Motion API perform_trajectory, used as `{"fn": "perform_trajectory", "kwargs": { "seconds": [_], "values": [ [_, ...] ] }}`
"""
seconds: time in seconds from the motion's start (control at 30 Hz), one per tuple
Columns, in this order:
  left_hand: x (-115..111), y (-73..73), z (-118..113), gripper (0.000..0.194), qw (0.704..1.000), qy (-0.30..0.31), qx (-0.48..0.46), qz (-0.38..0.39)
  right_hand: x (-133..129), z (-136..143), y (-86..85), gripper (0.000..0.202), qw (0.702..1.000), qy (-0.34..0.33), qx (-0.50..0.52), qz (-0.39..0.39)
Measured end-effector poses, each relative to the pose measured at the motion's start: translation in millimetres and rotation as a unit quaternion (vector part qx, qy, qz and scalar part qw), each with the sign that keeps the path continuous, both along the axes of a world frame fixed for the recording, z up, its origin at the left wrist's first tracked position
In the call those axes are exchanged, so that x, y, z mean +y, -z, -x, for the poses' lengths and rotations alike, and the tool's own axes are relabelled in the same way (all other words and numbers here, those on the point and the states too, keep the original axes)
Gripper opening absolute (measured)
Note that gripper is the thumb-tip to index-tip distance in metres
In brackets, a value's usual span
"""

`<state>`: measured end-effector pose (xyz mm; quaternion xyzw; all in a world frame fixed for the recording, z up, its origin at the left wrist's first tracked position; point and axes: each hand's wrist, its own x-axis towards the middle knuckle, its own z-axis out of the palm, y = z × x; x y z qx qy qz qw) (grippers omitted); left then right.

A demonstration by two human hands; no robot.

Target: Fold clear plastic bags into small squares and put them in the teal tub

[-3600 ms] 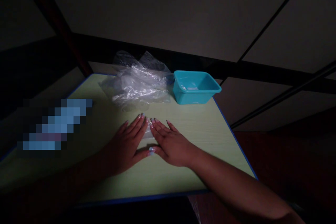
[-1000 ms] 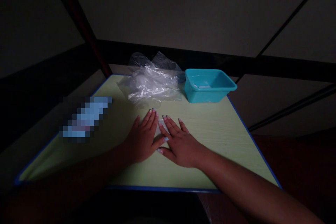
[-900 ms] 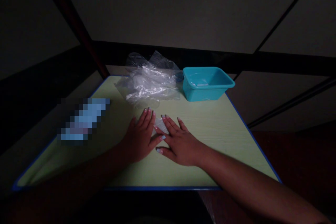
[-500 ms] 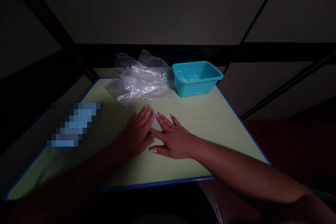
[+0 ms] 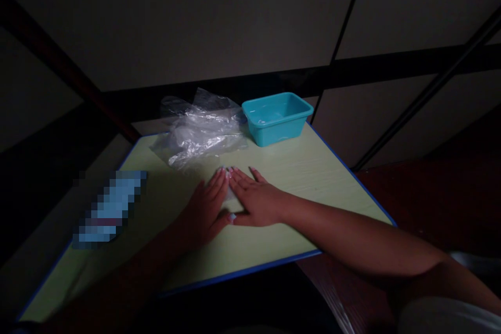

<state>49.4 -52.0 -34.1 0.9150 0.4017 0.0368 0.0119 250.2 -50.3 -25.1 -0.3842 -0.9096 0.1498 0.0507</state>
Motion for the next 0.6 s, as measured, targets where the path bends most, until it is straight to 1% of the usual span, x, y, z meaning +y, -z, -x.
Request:
{"fn": "perform_trajectory", "kwargs": {
  "seconds": [0.13,0.23,0.4,0.6],
  "values": [
    [-3,2.8,-1,0.071,1.0,0.0,0.029,0.005,-5,5,0.8,0.101,1.0,-0.001,-0.022,0.005],
    [-2,7.8,2,0.069,0.999,-0.019,0.025,-0.013,-5,6,0.0,0.103,1.0,0.001,-0.022,0.002],
    [1,14.8,9,0.064,0.996,-0.075,0.001,-0.042,-5,6,-1.7,0.105,0.999,0.005,-0.038,0.003],
    [5,11.7,14,0.065,0.987,-0.156,0.022,-0.035,-6,7,-3.2,0.106,0.998,0.008,-0.061,0.007]
  ]
}}
